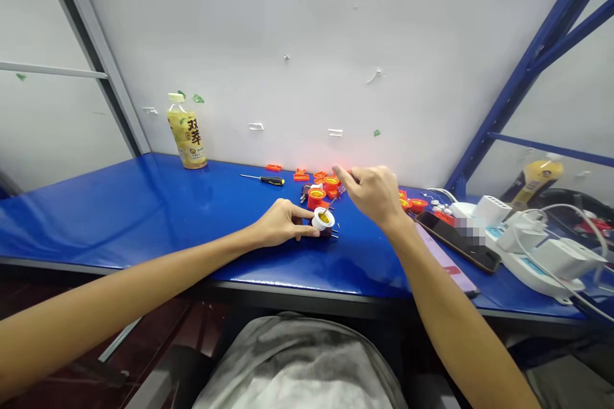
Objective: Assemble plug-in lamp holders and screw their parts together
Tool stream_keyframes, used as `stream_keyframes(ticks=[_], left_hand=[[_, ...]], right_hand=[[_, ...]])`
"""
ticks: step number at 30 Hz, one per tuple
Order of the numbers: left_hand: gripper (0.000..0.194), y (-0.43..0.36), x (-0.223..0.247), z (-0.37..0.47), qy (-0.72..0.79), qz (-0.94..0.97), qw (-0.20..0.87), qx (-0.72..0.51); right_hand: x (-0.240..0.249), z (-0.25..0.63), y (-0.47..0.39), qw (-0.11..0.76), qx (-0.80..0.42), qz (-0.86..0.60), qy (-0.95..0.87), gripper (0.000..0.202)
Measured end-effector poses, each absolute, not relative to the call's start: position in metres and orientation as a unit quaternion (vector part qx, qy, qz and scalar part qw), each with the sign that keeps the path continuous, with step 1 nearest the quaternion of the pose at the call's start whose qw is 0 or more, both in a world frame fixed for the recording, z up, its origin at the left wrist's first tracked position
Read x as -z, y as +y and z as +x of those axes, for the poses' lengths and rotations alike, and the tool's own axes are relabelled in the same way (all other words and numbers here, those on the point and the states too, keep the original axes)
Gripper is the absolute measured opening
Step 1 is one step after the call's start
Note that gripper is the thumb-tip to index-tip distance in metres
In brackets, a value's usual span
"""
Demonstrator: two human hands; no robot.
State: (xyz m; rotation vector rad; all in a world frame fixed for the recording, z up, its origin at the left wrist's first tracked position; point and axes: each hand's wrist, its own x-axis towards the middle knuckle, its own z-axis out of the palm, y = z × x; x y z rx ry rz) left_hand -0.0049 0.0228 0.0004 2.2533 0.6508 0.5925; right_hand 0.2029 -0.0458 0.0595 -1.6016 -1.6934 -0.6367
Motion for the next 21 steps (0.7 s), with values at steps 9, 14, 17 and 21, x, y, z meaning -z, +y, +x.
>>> stream_keyframes(ticks=[9, 14, 17, 21], left_hand=[[0.045, 0.023, 0.000, -0.003, 0.259, 0.860, 0.369, -0.239], [0.043, 0.022, -0.001, -0.003, 0.259, 0.863, 0.359, -0.245], [0.043, 0.021, -0.002, -0.004, 0.255, 0.864, 0.358, -0.245], [0.042, 0.020, -0.003, -0.005, 0.246, 0.865, 0.365, -0.242]], right_hand=[[-0.056, 0.206, -0.049, 0.448, 0.077, -0.444, -0.772, 0.031], [-0.051, 0.208, -0.051, 0.528, 0.020, -0.415, -0.741, 0.020], [-0.049, 0.207, -0.053, 0.524, 0.091, -0.423, -0.734, 0.027], [-0.049, 0.209, -0.058, 0.468, 0.186, -0.392, -0.769, 0.024]])
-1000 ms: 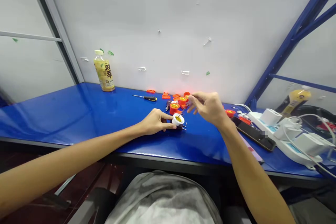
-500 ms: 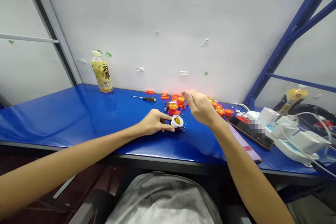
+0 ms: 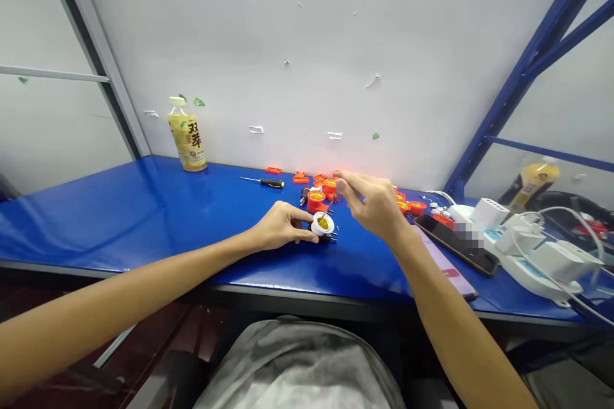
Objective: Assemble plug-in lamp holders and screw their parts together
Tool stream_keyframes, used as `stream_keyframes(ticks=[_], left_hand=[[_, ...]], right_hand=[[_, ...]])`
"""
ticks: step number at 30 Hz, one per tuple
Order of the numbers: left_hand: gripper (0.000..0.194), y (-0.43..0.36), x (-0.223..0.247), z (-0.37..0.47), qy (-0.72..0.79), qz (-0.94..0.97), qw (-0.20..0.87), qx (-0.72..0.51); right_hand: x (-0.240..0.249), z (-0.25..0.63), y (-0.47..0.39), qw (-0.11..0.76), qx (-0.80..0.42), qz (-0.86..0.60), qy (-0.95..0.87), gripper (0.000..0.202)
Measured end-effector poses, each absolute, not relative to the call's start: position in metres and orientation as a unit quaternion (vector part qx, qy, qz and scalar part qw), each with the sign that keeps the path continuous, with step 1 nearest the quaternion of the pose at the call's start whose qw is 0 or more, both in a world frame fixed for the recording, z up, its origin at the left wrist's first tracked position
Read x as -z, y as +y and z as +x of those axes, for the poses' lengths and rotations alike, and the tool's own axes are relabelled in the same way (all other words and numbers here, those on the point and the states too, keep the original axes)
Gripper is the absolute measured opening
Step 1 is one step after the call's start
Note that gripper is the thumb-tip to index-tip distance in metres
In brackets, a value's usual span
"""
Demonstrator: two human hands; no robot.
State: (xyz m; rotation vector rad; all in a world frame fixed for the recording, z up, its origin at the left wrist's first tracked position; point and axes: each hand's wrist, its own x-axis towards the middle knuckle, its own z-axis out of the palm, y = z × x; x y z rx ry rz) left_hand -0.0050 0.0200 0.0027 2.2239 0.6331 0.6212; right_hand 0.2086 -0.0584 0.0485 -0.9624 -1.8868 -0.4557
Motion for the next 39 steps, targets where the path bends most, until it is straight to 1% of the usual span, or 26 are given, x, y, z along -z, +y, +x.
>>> stream_keyframes(ticks=[3, 6, 8, 11, 13, 15, 17, 20, 22, 25, 28, 31, 34, 37, 39], left_hand=[[0.042, 0.020, -0.003, -0.006, 0.239, 0.870, 0.361, -0.237], [0.042, 0.021, -0.002, -0.007, 0.230, 0.875, 0.355, -0.236], [0.041, 0.022, -0.002, -0.008, 0.226, 0.877, 0.355, -0.233], [0.044, 0.023, -0.002, -0.008, 0.232, 0.874, 0.361, -0.230], [0.045, 0.024, -0.001, -0.008, 0.238, 0.871, 0.364, -0.227], [0.045, 0.024, -0.001, -0.008, 0.239, 0.873, 0.363, -0.223], [0.045, 0.024, -0.001, -0.008, 0.240, 0.875, 0.360, -0.220], [0.046, 0.024, -0.001, -0.008, 0.244, 0.875, 0.354, -0.222], [0.046, 0.024, -0.002, -0.007, 0.244, 0.876, 0.352, -0.223], [0.045, 0.023, -0.002, -0.007, 0.238, 0.875, 0.358, -0.224], [0.045, 0.024, -0.002, -0.007, 0.235, 0.873, 0.364, -0.224], [0.047, 0.025, -0.001, -0.007, 0.236, 0.870, 0.370, -0.222], [0.047, 0.026, 0.000, -0.007, 0.238, 0.867, 0.377, -0.221], [0.044, 0.026, 0.000, -0.006, 0.243, 0.864, 0.380, -0.224], [0.041, 0.025, -0.001, -0.006, 0.242, 0.864, 0.382, -0.223]], right_hand=[[-0.051, 0.214, -0.065, 0.457, 0.156, -0.370, -0.794, 0.024], [-0.054, 0.218, -0.071, 0.446, 0.121, -0.390, -0.796, 0.020], [-0.056, 0.218, -0.071, 0.418, 0.164, -0.423, -0.787, 0.028], [-0.057, 0.213, -0.069, 0.363, 0.288, -0.480, -0.745, 0.048], [-0.056, 0.207, -0.068, 0.330, 0.329, -0.516, -0.719, 0.058], [-0.056, 0.202, -0.068, 0.303, 0.334, -0.542, -0.709, 0.060], [-0.057, 0.197, -0.070, 0.287, 0.327, -0.546, -0.716, 0.054], [-0.057, 0.194, -0.072, 0.308, 0.279, -0.504, -0.757, 0.039], [-0.056, 0.196, -0.072, 0.351, 0.222, -0.455, -0.788, 0.033], [-0.051, 0.201, -0.067, 0.425, 0.140, -0.409, -0.795, 0.030], [-0.047, 0.206, -0.062, 0.475, 0.119, -0.404, -0.773, 0.022], [-0.047, 0.209, -0.061, 0.468, 0.134, -0.390, -0.781, 0.023], [-0.051, 0.213, -0.064, 0.447, 0.106, -0.386, -0.800, 0.028], [-0.055, 0.215, -0.066, 0.453, 0.052, -0.400, -0.795, 0.019], [-0.057, 0.213, -0.067, 0.441, 0.046, -0.421, -0.791, 0.019]])
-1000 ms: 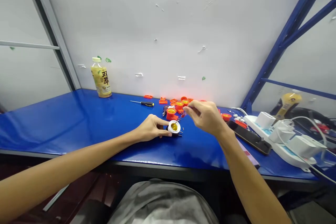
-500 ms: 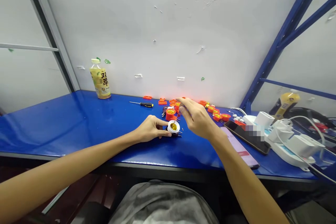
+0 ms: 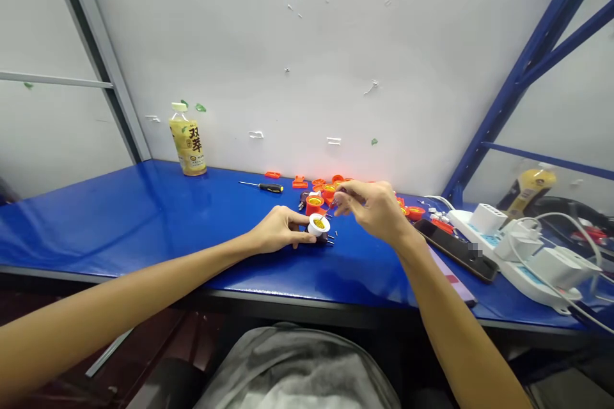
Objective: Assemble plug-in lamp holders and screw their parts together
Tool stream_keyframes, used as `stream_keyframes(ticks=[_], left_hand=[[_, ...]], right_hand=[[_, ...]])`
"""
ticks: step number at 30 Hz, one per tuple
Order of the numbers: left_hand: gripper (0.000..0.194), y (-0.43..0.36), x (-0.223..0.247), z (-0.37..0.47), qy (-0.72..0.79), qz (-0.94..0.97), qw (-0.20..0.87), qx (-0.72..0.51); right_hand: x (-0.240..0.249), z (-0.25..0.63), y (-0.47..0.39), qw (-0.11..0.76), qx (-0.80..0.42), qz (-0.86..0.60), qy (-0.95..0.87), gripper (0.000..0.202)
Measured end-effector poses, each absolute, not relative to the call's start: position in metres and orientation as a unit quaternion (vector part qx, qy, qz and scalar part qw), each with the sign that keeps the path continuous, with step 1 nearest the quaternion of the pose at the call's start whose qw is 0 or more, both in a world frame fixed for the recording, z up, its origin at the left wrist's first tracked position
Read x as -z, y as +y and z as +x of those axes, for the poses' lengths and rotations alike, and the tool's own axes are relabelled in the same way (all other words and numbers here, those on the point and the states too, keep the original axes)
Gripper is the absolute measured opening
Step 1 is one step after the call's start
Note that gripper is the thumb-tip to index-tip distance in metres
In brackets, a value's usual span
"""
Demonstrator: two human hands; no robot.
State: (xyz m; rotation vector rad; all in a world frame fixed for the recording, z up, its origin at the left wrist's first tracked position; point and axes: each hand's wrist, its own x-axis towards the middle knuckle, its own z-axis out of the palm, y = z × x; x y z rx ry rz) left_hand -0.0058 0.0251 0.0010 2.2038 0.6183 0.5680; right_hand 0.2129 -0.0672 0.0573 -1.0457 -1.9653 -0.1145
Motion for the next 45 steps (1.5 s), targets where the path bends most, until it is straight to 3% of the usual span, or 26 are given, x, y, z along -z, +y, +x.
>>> stream_keyframes(ticks=[6, 12, 15, 20, 23, 29, 32, 37, 45], left_hand=[[0.038, 0.025, -0.003, -0.005, 0.240, 0.864, 0.385, -0.219], [0.041, 0.026, -0.001, -0.005, 0.242, 0.861, 0.393, -0.212], [0.044, 0.026, -0.002, -0.005, 0.248, 0.859, 0.395, -0.210], [0.045, 0.025, -0.003, -0.005, 0.253, 0.861, 0.389, -0.205], [0.046, 0.025, -0.003, -0.005, 0.247, 0.863, 0.391, -0.205], [0.047, 0.028, -0.001, -0.007, 0.239, 0.865, 0.390, -0.204], [0.046, 0.029, 0.000, -0.009, 0.236, 0.866, 0.392, -0.201], [0.041, 0.028, 0.000, -0.010, 0.232, 0.872, 0.379, -0.206], [0.037, 0.024, -0.003, -0.011, 0.223, 0.894, 0.318, -0.222]], right_hand=[[-0.066, 0.199, -0.060, 0.330, 0.228, -0.537, -0.742, 0.042], [-0.059, 0.196, -0.049, 0.290, 0.284, -0.612, -0.679, 0.051], [-0.053, 0.197, -0.047, 0.323, 0.252, -0.572, -0.711, 0.040], [-0.052, 0.199, -0.043, 0.470, 0.111, -0.437, -0.759, 0.028], [-0.054, 0.204, -0.046, 0.513, 0.068, -0.405, -0.754, 0.020], [-0.058, 0.214, -0.064, 0.477, 0.034, -0.358, -0.802, 0.025], [-0.060, 0.215, -0.070, 0.482, -0.006, -0.363, -0.797, 0.019], [-0.060, 0.216, -0.071, 0.478, 0.058, -0.399, -0.780, 0.008], [-0.060, 0.216, -0.074, 0.420, 0.086, -0.441, -0.789, 0.028]])
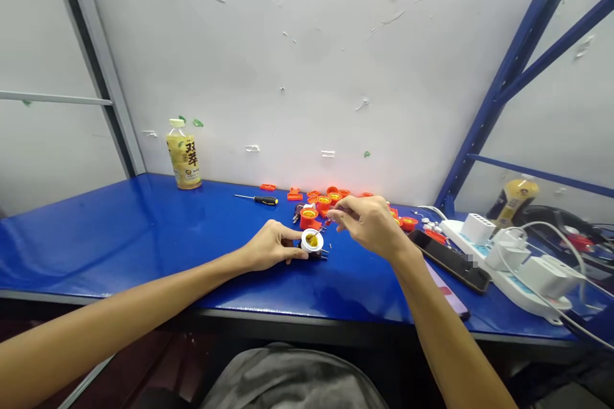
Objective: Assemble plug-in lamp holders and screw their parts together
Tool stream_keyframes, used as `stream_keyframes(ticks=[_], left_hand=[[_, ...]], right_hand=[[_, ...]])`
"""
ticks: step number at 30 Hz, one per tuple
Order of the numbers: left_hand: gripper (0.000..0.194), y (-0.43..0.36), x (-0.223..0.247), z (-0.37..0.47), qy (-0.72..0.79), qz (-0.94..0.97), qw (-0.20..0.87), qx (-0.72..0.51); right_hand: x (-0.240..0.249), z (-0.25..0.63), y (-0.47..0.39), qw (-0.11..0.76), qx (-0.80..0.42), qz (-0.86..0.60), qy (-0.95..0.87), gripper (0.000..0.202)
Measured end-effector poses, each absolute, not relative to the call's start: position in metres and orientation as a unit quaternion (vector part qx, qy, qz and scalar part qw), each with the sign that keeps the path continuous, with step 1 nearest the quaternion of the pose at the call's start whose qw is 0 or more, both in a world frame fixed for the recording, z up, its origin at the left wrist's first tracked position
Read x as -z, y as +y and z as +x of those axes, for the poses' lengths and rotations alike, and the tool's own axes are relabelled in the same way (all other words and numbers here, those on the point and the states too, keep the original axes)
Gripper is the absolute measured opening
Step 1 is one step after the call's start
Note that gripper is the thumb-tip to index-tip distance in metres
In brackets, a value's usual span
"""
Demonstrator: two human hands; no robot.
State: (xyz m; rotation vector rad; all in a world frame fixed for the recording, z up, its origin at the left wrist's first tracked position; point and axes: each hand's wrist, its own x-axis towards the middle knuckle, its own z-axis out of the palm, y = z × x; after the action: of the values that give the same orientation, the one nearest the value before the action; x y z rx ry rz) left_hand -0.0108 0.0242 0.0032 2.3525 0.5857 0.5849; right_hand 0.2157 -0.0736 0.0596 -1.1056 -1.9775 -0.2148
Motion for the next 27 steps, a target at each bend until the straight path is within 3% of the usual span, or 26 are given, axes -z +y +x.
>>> stream_keyframes(ticks=[7, 14, 22, 27], left_hand=[[0.034, 0.023, 0.002, -0.012, 0.198, 0.907, 0.274, -0.250], [0.035, 0.023, 0.003, -0.012, 0.203, 0.903, 0.269, -0.265], [0.040, 0.023, -0.003, -0.006, 0.218, 0.842, 0.440, -0.224], [0.042, 0.020, -0.004, -0.007, 0.160, 0.842, 0.470, -0.212]], right_hand=[[-0.058, 0.210, -0.074, 0.424, 0.170, -0.433, -0.777, 0.033], [-0.058, 0.211, -0.074, 0.470, 0.056, -0.436, -0.765, 0.034], [-0.064, 0.224, -0.082, 0.519, -0.014, -0.425, -0.742, 0.027], [-0.066, 0.231, -0.088, 0.537, -0.023, -0.429, -0.726, 0.026]])
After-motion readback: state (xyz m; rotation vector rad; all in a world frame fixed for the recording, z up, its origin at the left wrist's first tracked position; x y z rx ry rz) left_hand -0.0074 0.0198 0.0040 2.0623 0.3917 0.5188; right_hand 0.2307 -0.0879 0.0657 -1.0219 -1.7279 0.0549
